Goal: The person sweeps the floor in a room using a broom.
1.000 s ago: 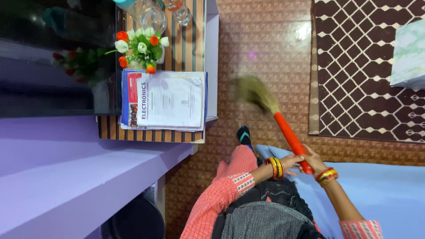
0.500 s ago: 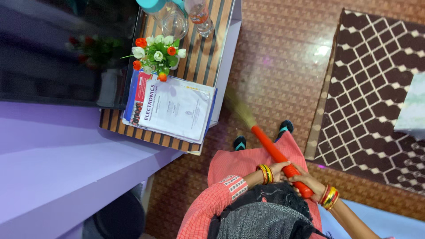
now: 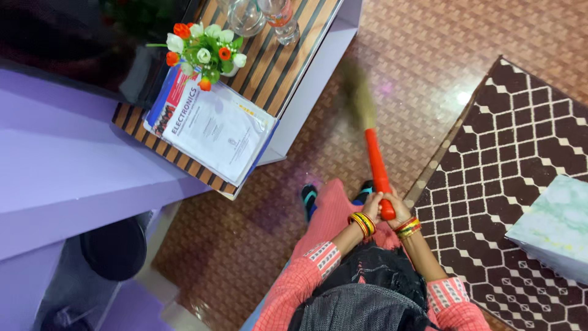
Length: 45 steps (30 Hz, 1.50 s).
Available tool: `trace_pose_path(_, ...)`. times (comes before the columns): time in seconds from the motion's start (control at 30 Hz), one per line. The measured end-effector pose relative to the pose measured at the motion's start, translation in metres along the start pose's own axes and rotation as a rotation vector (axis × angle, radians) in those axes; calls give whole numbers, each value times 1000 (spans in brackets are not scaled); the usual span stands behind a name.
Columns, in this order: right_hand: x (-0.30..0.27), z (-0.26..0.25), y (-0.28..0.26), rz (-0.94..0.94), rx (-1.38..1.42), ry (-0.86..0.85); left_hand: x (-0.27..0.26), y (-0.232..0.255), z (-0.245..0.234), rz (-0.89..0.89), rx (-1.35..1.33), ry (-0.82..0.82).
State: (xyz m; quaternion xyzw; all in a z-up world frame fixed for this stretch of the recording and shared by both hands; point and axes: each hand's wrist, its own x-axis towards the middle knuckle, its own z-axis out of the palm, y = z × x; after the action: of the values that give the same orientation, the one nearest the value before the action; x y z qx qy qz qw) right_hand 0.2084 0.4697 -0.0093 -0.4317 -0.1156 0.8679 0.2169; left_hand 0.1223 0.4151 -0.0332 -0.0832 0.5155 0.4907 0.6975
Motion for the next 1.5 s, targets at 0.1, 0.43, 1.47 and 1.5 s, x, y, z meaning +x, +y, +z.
trace_pose_path(0.1,-9,-9,-25,-40,-85,33,0,3,-1,-111,-124,-3)
trace_pose_path(0.43,-168,-3,-121,276,-403,131,19,-28,30,-514,65,-288)
trace_pose_path(1.47,127,242,-10,81,-45,-104,25,239,-149,44,81,189)
trace_pose_path(1.5,122,249,-17,97,-6,-131,26,246,-146,76,100,206)
